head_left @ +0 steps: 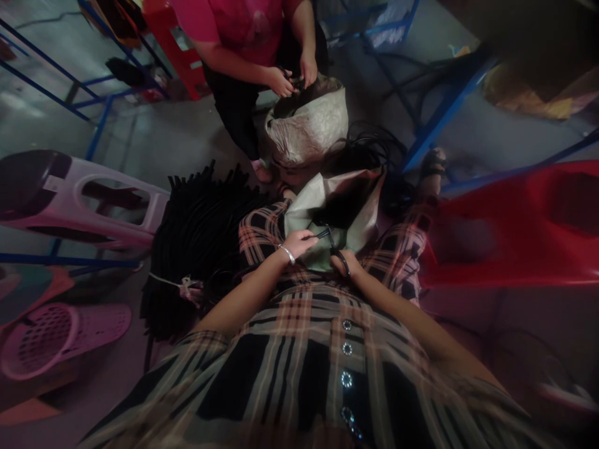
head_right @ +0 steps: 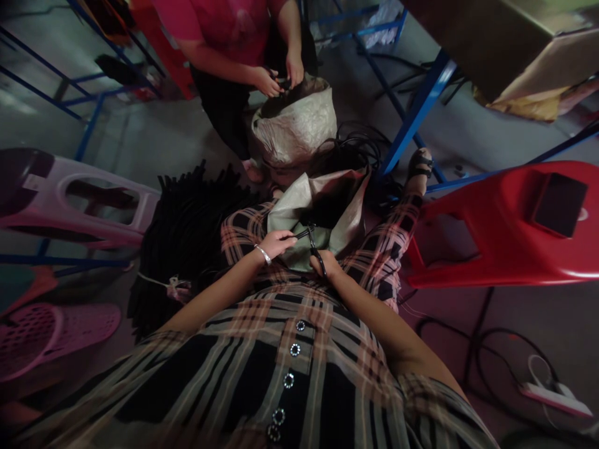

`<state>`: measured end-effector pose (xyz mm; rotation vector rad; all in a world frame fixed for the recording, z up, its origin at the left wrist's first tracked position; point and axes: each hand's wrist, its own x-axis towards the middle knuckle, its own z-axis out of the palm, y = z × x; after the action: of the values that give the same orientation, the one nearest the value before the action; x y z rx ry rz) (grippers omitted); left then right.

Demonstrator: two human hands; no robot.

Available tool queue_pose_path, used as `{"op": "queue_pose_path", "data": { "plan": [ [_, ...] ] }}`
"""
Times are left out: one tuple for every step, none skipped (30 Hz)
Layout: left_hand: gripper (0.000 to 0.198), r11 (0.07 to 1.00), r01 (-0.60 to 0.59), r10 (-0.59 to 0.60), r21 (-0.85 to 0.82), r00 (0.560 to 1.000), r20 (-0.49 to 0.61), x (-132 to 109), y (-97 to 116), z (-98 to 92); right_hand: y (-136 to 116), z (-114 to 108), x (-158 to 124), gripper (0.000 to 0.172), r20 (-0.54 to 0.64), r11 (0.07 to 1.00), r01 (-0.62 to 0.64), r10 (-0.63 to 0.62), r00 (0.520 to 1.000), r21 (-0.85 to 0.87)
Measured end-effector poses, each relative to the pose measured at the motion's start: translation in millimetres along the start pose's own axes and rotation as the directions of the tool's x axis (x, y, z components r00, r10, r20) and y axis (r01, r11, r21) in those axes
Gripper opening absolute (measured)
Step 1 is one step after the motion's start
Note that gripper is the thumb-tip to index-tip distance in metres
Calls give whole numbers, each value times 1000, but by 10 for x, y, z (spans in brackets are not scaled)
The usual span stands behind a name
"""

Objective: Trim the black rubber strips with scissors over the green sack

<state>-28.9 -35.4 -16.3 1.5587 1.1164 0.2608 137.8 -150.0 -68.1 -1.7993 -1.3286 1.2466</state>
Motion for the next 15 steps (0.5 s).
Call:
{"op": "queue_pose_path", "data": {
  "plan": [
    [34,1000,5,-5,-9,1000,-4,4,-5,-2,-12,2,-13,23,-10,1000,-2,3,1000,24],
    [34,1000,10,-10,-17,1000,-5,9,-11,-4,-22,3,-24,24,-26,999,-1,2,1000,47],
    [34,1000,15,-15,-23,1000,-9,16,-19,-7,-32,4,-33,24,-47,998,0,3,999,66],
    [33,999,21,-22,-28,1000,-13,22,-26,-10,-39,4,-38,23,-66,997,1,4,998,79],
    [33,999,29,-29,-34,999,-16,28,-32,-14,-43,3,-40,23,-79,996,0,7,997,86],
    [33,998,36,-37,-42,999,-19,32,-35,-18,-45,1,-39,23,-81,996,-7,14,997,86],
    [32,998,43,-44,-52,999,-19,33,-34,-22,-44,-1,-35,23,-73,996,-20,26,997,85],
    [32,997,48,-49,-65,999,-21,32,-28,-28,-40,-4,-28,23,-66,996,-38,44,997,85],
    [31,996,50,-52,-79,998,-26,27,-18,-35,-34,-8,-21,24,-62,995,-56,61,996,85],
    [30,995,48,-51,-93,998,-33,21,-4,-44,-28,-11,-13,24,-65,994,-71,77,995,86],
    [29,993,46,-50,-108,998,-40,13,15,-55,-21,-15,-5,23,-78,992,-85,92,993,89],
    [29,991,42,-48,-127,998,-46,4,37,-67,-15,-18,1,23,-88,991,-100,108,990,94],
    [28,988,40,-48,-148,998,-50,-4,61,-80,-12,-20,7,22,-89,988,-112,121,989,102],
    [27,984,42,-51,-172,997,-51,-12,87,-92,-10,-20,12,22,-78,987,-119,128,989,111],
    [27,980,44,-54,-196,997,-47,-18,114,-103,-11,-18,16,21,-59,985,-121,129,990,121]
  ]
}}
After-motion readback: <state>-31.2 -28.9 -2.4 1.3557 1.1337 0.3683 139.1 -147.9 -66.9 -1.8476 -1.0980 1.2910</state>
